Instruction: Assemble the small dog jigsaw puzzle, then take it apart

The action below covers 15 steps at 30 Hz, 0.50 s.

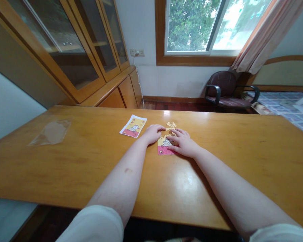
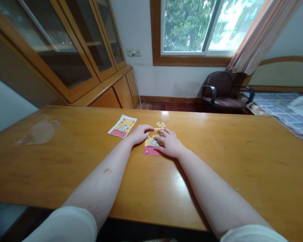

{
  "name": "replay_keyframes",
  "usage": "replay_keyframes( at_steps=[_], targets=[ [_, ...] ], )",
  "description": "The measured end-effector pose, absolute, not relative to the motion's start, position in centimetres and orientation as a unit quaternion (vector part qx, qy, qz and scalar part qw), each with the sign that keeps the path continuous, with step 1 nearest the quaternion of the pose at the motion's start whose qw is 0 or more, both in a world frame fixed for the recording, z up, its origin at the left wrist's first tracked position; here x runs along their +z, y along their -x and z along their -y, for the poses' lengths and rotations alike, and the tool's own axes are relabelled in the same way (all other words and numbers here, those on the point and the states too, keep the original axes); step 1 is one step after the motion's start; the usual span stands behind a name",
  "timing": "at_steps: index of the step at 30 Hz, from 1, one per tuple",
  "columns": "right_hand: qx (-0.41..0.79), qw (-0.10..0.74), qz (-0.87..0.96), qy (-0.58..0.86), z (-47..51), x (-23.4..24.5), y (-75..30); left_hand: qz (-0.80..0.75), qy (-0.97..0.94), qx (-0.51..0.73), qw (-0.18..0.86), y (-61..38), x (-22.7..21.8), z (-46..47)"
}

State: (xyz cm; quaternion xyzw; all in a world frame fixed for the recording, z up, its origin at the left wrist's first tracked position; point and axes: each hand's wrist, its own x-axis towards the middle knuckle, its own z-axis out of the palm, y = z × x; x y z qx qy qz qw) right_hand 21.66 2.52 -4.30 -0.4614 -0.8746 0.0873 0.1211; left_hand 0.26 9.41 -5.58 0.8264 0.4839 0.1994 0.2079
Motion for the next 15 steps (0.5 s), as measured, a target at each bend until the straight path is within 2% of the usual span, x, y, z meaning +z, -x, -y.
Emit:
replay_keyframes(
  at_steps=[15],
  targets=[
    [0.090,0.111,0.873,0.467,-2.58,-4.29,-21.51,-0.487,-0.827,0.195,0.201,-0.31,-5.51,-9.41]
  ],
)
